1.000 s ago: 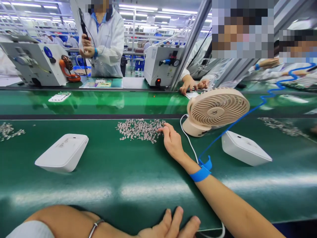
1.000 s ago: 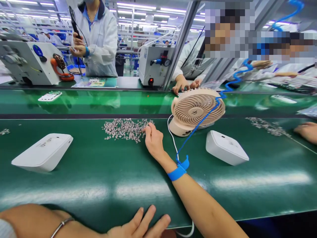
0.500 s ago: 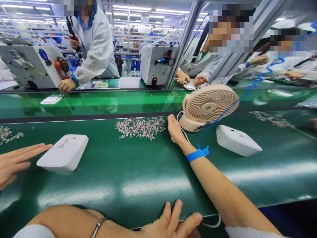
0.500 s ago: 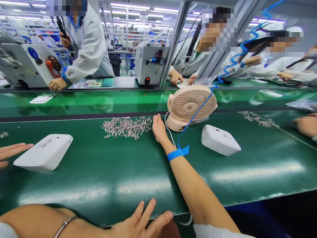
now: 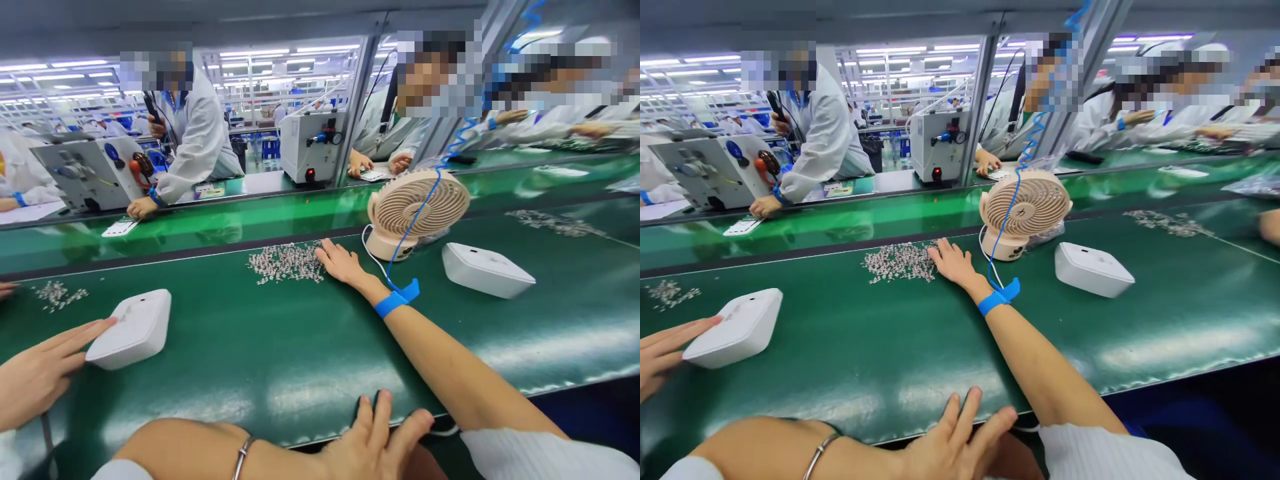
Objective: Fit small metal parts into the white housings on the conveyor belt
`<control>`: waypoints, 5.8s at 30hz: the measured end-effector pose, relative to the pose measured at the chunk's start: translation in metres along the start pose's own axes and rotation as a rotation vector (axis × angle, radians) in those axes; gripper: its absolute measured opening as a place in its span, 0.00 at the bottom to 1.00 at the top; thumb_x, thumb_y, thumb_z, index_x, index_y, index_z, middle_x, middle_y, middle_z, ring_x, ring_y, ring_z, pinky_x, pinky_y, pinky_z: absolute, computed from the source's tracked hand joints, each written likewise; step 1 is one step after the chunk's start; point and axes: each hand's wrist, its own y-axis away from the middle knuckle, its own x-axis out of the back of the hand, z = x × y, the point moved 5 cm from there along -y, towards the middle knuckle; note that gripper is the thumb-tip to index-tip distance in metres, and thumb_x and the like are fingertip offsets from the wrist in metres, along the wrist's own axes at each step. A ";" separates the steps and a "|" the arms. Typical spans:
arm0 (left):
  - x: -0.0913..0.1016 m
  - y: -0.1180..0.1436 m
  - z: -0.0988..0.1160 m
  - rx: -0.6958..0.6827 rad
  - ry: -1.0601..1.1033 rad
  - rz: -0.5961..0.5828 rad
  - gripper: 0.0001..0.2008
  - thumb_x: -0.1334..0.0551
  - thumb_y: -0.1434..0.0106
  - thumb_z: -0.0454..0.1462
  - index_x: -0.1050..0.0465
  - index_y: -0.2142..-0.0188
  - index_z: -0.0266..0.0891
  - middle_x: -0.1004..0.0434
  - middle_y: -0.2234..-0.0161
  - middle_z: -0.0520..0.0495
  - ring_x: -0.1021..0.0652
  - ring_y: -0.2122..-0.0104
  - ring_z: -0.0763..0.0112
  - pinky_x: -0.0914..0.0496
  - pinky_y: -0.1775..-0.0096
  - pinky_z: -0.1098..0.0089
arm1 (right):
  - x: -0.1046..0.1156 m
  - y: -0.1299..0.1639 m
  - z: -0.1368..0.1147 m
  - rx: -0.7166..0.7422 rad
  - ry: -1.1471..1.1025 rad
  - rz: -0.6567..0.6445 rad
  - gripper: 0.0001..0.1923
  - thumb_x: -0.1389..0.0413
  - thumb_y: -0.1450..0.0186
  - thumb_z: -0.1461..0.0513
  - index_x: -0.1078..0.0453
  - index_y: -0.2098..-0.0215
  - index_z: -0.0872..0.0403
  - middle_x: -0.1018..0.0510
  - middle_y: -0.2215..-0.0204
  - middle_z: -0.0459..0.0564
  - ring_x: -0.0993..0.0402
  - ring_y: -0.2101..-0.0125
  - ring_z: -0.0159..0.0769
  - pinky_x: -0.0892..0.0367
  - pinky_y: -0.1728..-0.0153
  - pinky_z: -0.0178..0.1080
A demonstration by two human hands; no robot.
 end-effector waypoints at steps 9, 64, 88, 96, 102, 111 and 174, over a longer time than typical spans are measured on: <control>0.000 0.001 -0.004 0.070 0.019 0.168 0.18 0.47 0.40 0.43 0.27 0.53 0.48 0.38 0.42 0.51 0.28 0.52 0.57 0.37 0.55 0.60 | 0.026 0.021 -0.028 0.120 0.119 0.235 0.26 0.65 0.31 0.49 0.34 0.62 0.58 0.29 0.59 0.63 0.34 0.55 0.50 0.40 0.51 0.51; 0.019 0.002 -0.012 0.398 0.056 0.409 0.19 0.47 0.41 0.43 0.28 0.52 0.47 0.36 0.44 0.49 0.35 0.44 0.54 0.52 0.41 0.53 | -0.039 0.050 -0.148 0.591 0.551 -0.594 0.08 0.50 0.36 0.74 0.29 0.65 0.61 0.30 0.67 0.54 0.34 0.69 0.36 0.43 0.69 0.33; 0.013 -0.007 -0.032 0.302 0.109 0.016 0.31 0.43 0.43 0.54 0.39 0.43 0.47 0.49 0.38 0.46 0.44 0.41 0.48 0.51 0.43 0.50 | 0.065 0.063 -0.042 0.139 -0.446 0.072 0.10 0.49 0.45 0.56 0.37 0.73 0.55 0.33 0.79 0.45 0.38 0.77 0.31 0.42 0.76 0.32; 0.014 -0.009 -0.039 0.130 0.277 -0.071 0.36 0.54 0.42 0.61 0.42 0.41 0.43 0.49 0.38 0.38 0.38 0.44 0.47 0.41 0.50 0.57 | 0.072 0.073 -0.058 0.119 -0.521 0.101 0.07 0.45 0.45 0.59 0.32 0.71 0.56 0.30 0.77 0.45 0.35 0.76 0.31 0.38 0.74 0.32; 0.021 -0.013 -0.073 0.146 0.297 0.087 0.22 0.52 0.36 0.48 0.34 0.47 0.43 0.45 0.39 0.43 0.38 0.44 0.51 0.44 0.48 0.57 | 0.068 0.068 -0.049 0.097 -0.515 0.089 0.07 0.48 0.44 0.59 0.31 0.71 0.56 0.29 0.77 0.46 0.33 0.75 0.33 0.37 0.72 0.34; -0.013 -0.012 -0.170 0.270 0.679 -0.489 0.24 0.54 0.37 0.33 0.42 0.42 0.50 0.49 0.38 0.44 0.38 0.43 0.62 0.42 0.47 0.57 | 0.071 0.065 -0.048 -0.059 -0.818 0.062 0.14 0.39 0.51 0.54 0.30 0.73 0.56 0.29 0.77 0.47 0.33 0.75 0.32 0.36 0.75 0.32; -0.023 -0.003 -0.145 0.481 -0.054 -0.432 0.32 0.45 0.40 0.51 0.39 0.44 0.28 0.37 0.47 0.24 0.31 0.49 0.43 0.32 0.54 0.56 | 0.024 0.091 -0.081 0.427 -0.274 0.053 0.06 0.50 0.40 0.69 0.37 0.73 0.56 0.31 0.72 0.47 0.35 0.69 0.35 0.41 0.66 0.37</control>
